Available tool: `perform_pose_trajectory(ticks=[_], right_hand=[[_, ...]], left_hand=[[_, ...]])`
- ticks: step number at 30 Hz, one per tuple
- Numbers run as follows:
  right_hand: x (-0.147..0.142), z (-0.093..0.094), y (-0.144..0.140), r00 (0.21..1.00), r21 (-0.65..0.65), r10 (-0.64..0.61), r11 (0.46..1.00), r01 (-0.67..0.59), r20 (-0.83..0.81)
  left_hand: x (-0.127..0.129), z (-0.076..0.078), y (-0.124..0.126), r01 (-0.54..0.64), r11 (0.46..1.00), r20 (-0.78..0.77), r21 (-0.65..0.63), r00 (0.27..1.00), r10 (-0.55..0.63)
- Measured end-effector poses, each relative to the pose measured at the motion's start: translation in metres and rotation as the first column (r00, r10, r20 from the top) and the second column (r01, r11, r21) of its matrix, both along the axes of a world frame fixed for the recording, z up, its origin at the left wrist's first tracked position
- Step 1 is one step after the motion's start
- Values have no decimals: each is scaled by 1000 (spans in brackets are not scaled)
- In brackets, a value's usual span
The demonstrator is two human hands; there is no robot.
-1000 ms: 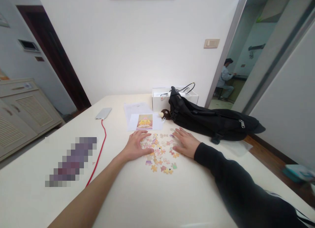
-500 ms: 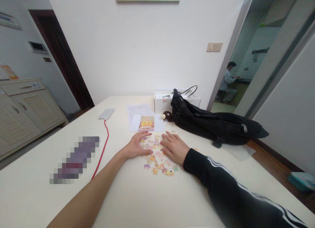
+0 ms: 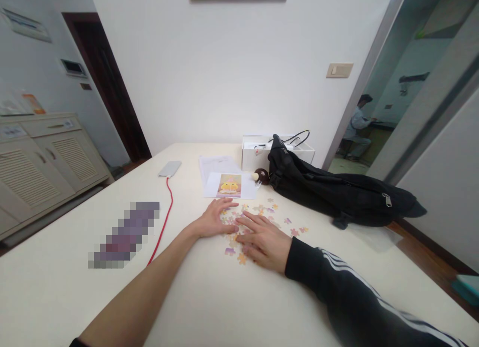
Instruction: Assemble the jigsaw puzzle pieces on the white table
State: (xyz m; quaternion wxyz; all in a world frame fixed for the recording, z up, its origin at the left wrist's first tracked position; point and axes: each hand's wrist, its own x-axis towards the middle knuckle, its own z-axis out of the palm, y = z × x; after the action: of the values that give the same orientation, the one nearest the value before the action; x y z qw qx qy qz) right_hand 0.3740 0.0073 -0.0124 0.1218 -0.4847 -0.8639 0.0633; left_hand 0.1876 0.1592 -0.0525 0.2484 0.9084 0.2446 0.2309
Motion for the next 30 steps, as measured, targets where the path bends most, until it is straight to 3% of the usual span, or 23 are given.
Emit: perform_pose_trajectory(ticks=[8,21,30], right_hand=[[4,-3,1,997,-16,-72,997,72,0],[12,-1,3,999,38,-49,998,50,-3],[17,-1,6,994,62,-102,993,104,-27]], left_hand=[[-4,2,3,40,998,2,-51,999,-40],[0,-1,0,-19,997,11,-73,1000,20],[3,-5,6,-14,991,193,-132,980,40]])
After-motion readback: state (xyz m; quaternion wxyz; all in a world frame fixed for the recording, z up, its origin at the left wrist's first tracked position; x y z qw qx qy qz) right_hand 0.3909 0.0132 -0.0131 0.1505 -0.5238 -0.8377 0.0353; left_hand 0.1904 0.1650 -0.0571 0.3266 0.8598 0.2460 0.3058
